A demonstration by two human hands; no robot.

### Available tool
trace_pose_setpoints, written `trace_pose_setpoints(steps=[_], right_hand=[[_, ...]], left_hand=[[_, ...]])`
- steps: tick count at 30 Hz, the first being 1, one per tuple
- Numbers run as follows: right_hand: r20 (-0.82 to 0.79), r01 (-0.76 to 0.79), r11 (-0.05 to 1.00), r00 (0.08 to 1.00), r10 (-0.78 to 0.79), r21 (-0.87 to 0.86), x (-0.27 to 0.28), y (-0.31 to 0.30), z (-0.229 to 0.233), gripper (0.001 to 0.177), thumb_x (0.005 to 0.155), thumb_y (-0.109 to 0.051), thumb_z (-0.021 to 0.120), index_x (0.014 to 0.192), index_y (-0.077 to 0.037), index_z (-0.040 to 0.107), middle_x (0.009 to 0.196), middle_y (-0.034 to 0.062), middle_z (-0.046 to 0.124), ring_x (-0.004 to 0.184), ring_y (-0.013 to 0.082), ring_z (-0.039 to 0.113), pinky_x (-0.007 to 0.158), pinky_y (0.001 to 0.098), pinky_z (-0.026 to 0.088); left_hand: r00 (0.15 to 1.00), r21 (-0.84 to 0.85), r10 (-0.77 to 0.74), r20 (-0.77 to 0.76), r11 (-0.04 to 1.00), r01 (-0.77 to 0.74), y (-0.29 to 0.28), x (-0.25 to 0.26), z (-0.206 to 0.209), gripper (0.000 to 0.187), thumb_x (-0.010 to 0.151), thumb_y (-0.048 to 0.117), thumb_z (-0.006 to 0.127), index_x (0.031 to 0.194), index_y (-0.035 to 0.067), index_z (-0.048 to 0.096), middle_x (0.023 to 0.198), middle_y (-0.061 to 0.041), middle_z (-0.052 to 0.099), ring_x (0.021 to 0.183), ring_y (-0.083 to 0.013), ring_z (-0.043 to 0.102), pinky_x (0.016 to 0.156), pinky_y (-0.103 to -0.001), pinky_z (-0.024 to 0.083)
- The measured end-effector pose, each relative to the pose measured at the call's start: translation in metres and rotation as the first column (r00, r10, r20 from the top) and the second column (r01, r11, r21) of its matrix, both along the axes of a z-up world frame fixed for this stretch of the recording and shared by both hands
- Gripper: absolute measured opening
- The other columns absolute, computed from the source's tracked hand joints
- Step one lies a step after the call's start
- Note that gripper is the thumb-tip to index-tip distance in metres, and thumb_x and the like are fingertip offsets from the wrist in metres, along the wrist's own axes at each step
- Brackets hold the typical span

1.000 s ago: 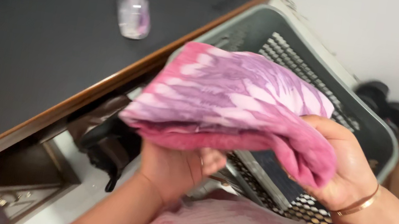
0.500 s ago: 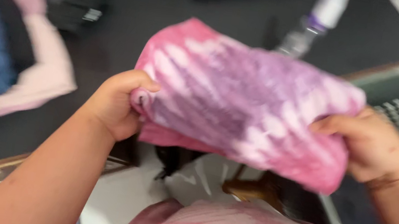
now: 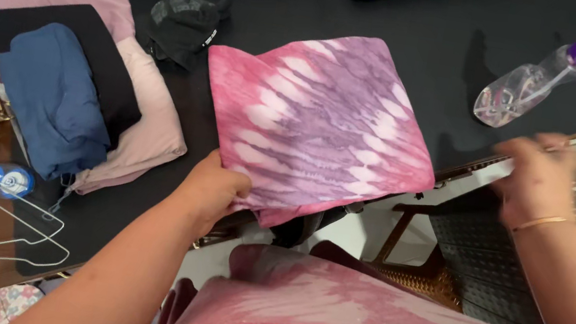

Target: The person sprays multiple folded items of clothing with a liquid from a spray bottle and smooths them by hand before placing them into a laundry basket.

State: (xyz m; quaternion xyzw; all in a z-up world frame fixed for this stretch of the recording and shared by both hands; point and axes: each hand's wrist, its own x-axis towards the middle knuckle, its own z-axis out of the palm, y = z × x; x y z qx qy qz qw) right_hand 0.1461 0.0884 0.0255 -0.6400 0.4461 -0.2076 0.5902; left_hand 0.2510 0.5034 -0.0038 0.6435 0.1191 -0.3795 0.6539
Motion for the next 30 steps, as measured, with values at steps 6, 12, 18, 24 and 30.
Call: trace_pose_setpoints(steps=[6,12,18,24,30], right_hand=[[0.112,-0.327,0.793,0.891,0.44,-0.513,0.045,-0.146,-0.033,0.062,0.091,-0.002,0.079,0.143,0.001,0.046,0.13,0.0148,0.058,0.121,0.0245,0.06,0.11,0.0454,0.05],[0.109,-0.466,0.871,0.868,0.484,-0.156,0.111,-0.174,-0.027,0.049,0.092,-0.014,0.069,0.138,0.001,0.057,0.124,0.0069,0.065,0.12,0.0205,0.065,0.103,0.0397,0.052],[0.166,-0.653,0.638,0.634,0.755,-0.408,0.079,-0.014,0.086,0.061,0.075,-0.002,0.059,0.135,-0.008,0.052,0.125,0.0052,0.059,0.117,0.0186,0.062,0.079,0.0352,0.06],[0.275,-0.951,0.124,0.205,0.939,0.285,0.059,0.055,0.104,0.073,0.067,0.011,0.06,0.139,0.0,0.061,0.115,0.0116,0.069,0.082,0.0203,0.063,0.073,0.0311,0.058],[-0.044,-0.9,0.337,0.339,0.94,0.278,0.027,0.047,0.076,0.068,0.068,0.01,0.06,0.134,-0.003,0.066,0.092,0.0123,0.07,0.073,0.0162,0.063,0.061,0.0286,0.052]], left_hand=[[0.969,0.112,0.152,-0.192,0.985,-0.132,-0.005,0.006,0.005,0.058,0.095,0.056,0.053,0.123,0.007,0.069,0.109,-0.007,0.075,0.093,-0.0198,0.07,0.075,-0.035,0.055],[0.983,0.144,0.176,-0.054,0.975,-0.167,-0.005,-0.006,-0.014,0.048,0.097,0.039,0.056,0.13,0.006,0.065,0.115,-0.009,0.076,0.098,-0.0231,0.073,0.083,-0.037,0.057],[0.973,0.149,0.23,0.02,0.962,-0.23,-0.006,-0.012,-0.023,0.048,0.098,0.037,0.056,0.134,0.005,0.062,0.123,-0.011,0.075,0.105,-0.0214,0.071,0.09,-0.033,0.053],[0.955,0.116,0.294,-0.035,0.95,-0.288,-0.008,-0.013,-0.02,0.049,0.096,0.035,0.057,0.133,0.004,0.062,0.123,-0.012,0.073,0.106,-0.0232,0.071,0.091,-0.036,0.055],[0.955,0.223,0.291,0.056,0.929,-0.296,-0.012,-0.017,-0.017,0.049,0.097,0.037,0.059,0.13,0.002,0.064,0.121,-0.012,0.073,0.105,-0.0219,0.07,0.089,-0.035,0.054]])
